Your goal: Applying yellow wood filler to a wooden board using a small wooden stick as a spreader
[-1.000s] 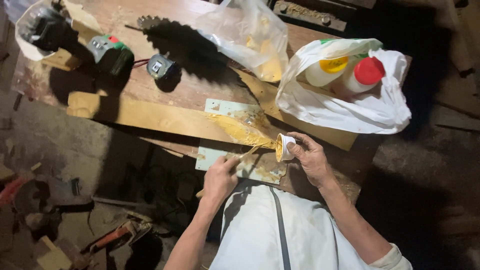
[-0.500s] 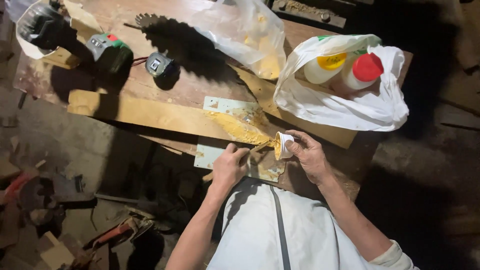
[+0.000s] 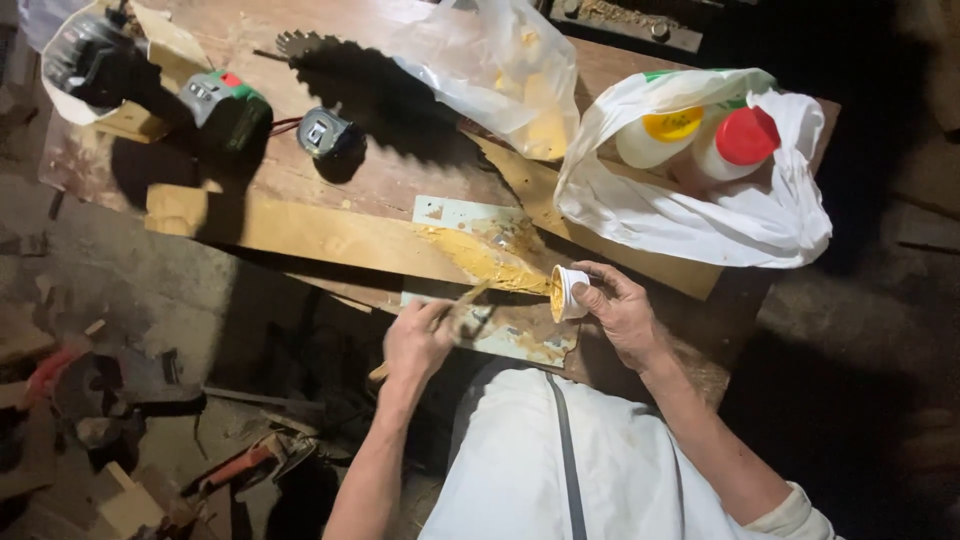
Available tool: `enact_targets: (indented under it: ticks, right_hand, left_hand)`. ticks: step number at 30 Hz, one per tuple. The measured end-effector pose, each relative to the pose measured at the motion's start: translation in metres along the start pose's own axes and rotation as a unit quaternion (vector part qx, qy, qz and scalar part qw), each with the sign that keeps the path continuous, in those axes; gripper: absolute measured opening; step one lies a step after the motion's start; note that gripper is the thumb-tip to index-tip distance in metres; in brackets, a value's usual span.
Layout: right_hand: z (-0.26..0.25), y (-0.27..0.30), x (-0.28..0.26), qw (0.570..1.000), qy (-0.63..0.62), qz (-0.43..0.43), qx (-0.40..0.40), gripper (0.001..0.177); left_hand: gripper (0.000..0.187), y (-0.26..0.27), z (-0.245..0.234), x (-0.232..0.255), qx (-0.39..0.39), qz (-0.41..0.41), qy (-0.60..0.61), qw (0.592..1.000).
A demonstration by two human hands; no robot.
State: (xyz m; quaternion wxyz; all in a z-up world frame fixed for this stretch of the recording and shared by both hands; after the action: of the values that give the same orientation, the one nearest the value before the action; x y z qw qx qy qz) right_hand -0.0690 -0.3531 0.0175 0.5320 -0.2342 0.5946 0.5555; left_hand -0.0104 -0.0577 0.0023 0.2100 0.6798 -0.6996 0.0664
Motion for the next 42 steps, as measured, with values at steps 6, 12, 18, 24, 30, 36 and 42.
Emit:
enact_targets:
  ticks: [6,12,18,24,30,36,42]
  right_hand:
    - [-0.004,-0.009,0.028,1.0,-0.005,0.0,-0.007,0.044]
    - [0.012,-0.008,0.016,1.0,0.013,-0.002,-0.013,0.043]
    - [0.012,-0.014,0.035,1.0,0.009,-0.013,-0.013,0.042]
    - [0.019,-0.017,0.04,1.0,0.006,-0.008,-0.015,0.044]
    - [0.012,-0.027,0.051,1.0,-0.005,-0.006,-0.008,0.045]
    - [0.008,-0.03,0.049,1.0,-0.031,0.002,0.0,0.047]
    - [0.023,-0.023,0.027,0.994,-0.088,0.066,-0.009,0.041]
  left_hand:
    - [0.026,0.007,-0.009,0.018,0.117,0.104,0.062,0.986]
    - [0.023,0.015,0.001,0.04,0.275,0.315,-0.081,0.905]
    - [0.018,0.015,-0.01,0.047,0.261,0.325,-0.122,0.901]
    - [0.016,0.014,-0.003,0.06,0.267,0.338,-0.066,0.9]
    - [0.017,0.025,0.003,0.033,0.225,0.342,-0.063,0.91]
    - [0.019,0.019,-0.049,0.034,0.134,0.257,-0.043,0.956]
    - [0.035,-0.001,-0.057,0.017,0.075,0.153,-0.063,0.983]
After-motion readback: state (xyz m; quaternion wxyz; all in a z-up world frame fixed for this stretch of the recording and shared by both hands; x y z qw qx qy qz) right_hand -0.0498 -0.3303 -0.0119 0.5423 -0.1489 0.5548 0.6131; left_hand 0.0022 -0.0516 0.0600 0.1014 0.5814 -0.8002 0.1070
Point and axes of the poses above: each hand's wrist, its own y-axis away from the middle knuckle, its own z-axis out of the palm, x = y × z, the point moved 7 cm from there along -y, towards the middle knuckle, and after that the axes turned 7 degrees about -z, right-handed, at the moved point
